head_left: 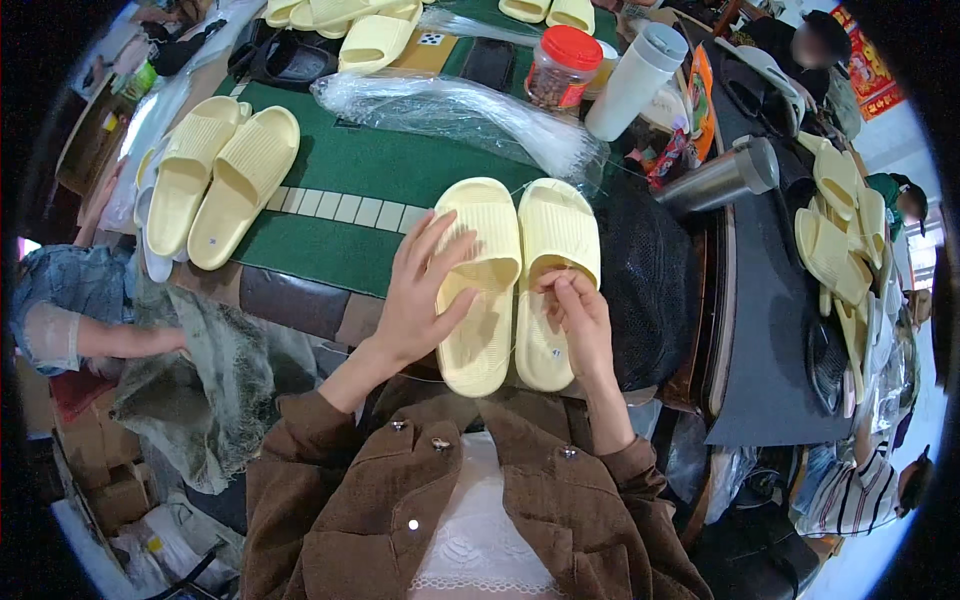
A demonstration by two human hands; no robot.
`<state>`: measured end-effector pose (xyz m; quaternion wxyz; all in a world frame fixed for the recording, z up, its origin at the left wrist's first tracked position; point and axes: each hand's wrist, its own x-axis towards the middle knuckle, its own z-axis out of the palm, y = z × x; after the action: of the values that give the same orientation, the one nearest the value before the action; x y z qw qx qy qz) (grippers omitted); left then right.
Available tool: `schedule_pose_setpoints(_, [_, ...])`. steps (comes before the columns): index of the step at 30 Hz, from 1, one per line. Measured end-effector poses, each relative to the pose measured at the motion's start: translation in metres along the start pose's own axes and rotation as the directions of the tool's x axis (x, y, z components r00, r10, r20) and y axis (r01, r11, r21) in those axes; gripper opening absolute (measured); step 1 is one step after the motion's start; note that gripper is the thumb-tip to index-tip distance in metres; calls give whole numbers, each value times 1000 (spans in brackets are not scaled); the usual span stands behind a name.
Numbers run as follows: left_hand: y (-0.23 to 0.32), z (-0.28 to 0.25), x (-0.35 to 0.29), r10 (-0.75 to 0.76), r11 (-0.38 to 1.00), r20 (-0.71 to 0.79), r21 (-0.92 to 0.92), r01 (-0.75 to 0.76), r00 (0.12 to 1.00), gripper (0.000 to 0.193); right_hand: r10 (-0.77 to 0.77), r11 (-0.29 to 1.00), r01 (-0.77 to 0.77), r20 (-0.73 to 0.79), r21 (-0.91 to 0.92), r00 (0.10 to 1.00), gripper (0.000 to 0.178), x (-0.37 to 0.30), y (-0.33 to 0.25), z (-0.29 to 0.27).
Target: The person assembles yellow and white plastic slippers by hand at a workbench. They repeatedly pick up pairs, thread a clear elastic band through the slippers, and place the finished pairs aside. The process is repetitive and involves handling multiple pairs of slippers.
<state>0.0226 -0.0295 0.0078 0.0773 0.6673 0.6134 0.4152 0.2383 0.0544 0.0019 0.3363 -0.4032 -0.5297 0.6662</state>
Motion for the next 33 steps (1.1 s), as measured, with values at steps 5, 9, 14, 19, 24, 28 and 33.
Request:
schedule_pose_setpoints(5, [36,-14,-5,19,974,240,-223,36,971,45,-25,982,25,-1,186,1000,22,3,2,2])
schedule_pose_setpoints(9, [70,5,-5,128,965,358,-259,-34,925,42,-41,966,30,37,257,998,22,-4,-7,3])
schedule_pose_setpoints(14, [56,27,-20,154,941,354,-338,-27,922,31,-70,942,52,44,332,997,24,1,1,-1])
schedule_pose_setpoints(19, [62,-13,-1,77,917,235,-399,23,969,20,-57,954,55,-4,296,998,26,1,2,-1])
schedule_pose_setpoints(24, [52,-59,3,123,752,198,-658,39,973,37,-65,971,64,-6,230,998,22,-3,-5,3])
schedule_pose_setpoints(28, [53,-59,2,157,464,170,-882,80,973,61,-78,984,76,3,159,997,16,-2,-2,4])
schedule_pose_setpoints(33, [60,-66,-6,133,105,243,-968,230,961,91,-98,983,96,2,157,995,13,-1,0,3])
